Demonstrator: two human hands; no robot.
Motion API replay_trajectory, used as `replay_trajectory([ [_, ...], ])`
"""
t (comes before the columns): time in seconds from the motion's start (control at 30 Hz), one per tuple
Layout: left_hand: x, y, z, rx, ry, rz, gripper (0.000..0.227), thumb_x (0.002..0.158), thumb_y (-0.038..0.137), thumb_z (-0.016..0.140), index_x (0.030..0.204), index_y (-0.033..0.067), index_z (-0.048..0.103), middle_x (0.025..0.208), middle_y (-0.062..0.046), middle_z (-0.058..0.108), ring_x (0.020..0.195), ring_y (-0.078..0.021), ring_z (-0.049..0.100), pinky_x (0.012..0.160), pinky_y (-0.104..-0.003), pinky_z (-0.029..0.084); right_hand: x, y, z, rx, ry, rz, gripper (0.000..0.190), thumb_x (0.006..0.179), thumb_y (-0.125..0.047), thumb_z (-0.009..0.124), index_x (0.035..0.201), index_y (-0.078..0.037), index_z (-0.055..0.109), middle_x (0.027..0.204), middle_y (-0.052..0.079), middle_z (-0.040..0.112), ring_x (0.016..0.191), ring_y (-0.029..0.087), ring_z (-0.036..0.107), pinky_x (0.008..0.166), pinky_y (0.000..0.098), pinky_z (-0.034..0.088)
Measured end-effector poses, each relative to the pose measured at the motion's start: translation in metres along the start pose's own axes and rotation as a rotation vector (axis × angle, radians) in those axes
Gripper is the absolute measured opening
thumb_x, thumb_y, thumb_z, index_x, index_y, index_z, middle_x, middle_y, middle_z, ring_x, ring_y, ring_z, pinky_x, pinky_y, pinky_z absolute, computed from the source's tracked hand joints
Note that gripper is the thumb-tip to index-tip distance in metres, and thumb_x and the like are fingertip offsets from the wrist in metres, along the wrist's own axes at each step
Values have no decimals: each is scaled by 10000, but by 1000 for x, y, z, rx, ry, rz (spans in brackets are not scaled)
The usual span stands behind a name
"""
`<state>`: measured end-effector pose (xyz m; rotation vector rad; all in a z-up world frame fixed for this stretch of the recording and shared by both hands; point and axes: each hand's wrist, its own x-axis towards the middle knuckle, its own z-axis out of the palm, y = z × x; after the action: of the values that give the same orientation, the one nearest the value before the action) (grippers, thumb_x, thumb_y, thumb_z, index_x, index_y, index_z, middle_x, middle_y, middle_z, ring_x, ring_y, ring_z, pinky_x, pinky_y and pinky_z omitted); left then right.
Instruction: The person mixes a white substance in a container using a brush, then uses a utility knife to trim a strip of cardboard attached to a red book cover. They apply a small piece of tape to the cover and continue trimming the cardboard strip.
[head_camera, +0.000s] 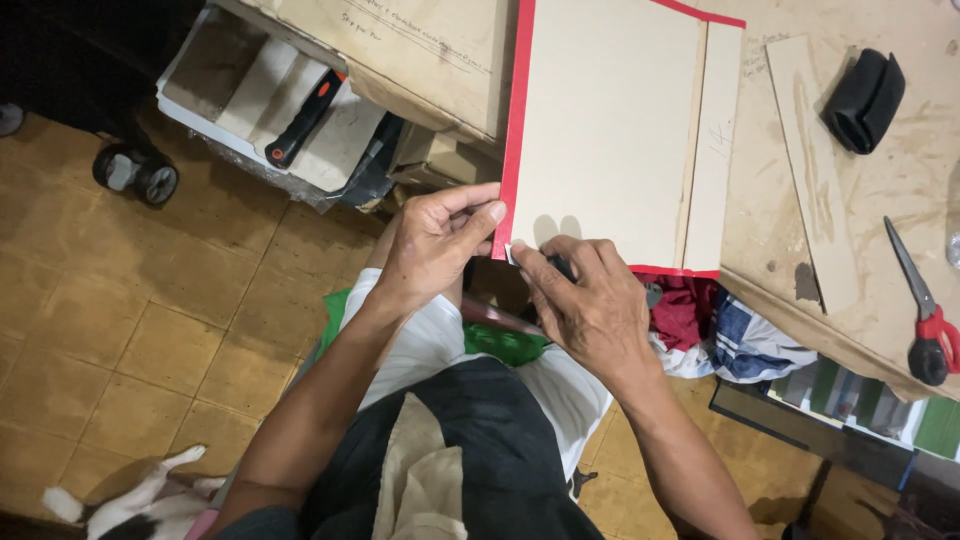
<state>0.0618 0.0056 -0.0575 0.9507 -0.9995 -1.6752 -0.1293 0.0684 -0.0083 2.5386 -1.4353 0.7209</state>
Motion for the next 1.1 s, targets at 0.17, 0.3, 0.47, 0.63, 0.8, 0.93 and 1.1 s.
replay_trajectory([
  [0.17,0,-1,0,-2,-4,-3,296,989,114,684,1237,-48,693,976,-176,735,882,-179,749,744,-342,680,1,-1,0,-24,-10,-9,240,995,-236,657,1201,-250,778,994,68,663,859,273,656,749,371,570],
  [0.3,1,-2,-2,-23,-1,-25,308,987,119,689,1250,-42,689,980,-168,733,880,-169,749,752,-338,683,0,0,0,-44,-25,-12,249,1006,-255,649,1224,-256,770,997,66,664,868,271,658,756,370,569],
  [0.47,0,-1,-1,-35,-8,-42,315,986,127,689,1254,-38,689,985,-161,733,874,-159,744,749,-338,684,10,-3,-10,-110,-136,-31,289,1016,-269,601,1272,-284,735,1009,40,650,866,254,638,717,361,553],
  [0.63,0,-1,-1,-17,-4,-59,332,984,152,694,1261,-31,689,994,-139,733,866,-128,734,756,-311,677,26,-5,-18,-81,-203,-54,296,1017,-197,571,1254,-255,740,980,55,646,836,275,632,696,370,543],
  [0.8,-1,-4,0,-59,10,-73,331,973,143,709,1257,-27,696,966,-117,732,841,-111,735,739,-311,681,33,-2,-25,50,-364,72,247,1015,-216,577,1214,-215,723,955,69,592,839,296,632,628,401,547],
  [0.93,-2,5,2,-84,10,-77,341,972,142,705,1262,-38,689,968,-110,725,835,-99,722,737,-305,678,42,-4,-28,119,-384,126,251,1032,-233,547,1229,-211,702,956,76,569,848,314,635,617,414,550],
  [1.1,2,-13,-2,-142,37,-98,359,970,128,711,1277,-54,675,988,-135,739,840,-135,740,746,-339,684,44,2,-25,153,-381,174,285,1045,-197,534,1304,-194,654,974,101,546,834,325,626,574,434,556],
])
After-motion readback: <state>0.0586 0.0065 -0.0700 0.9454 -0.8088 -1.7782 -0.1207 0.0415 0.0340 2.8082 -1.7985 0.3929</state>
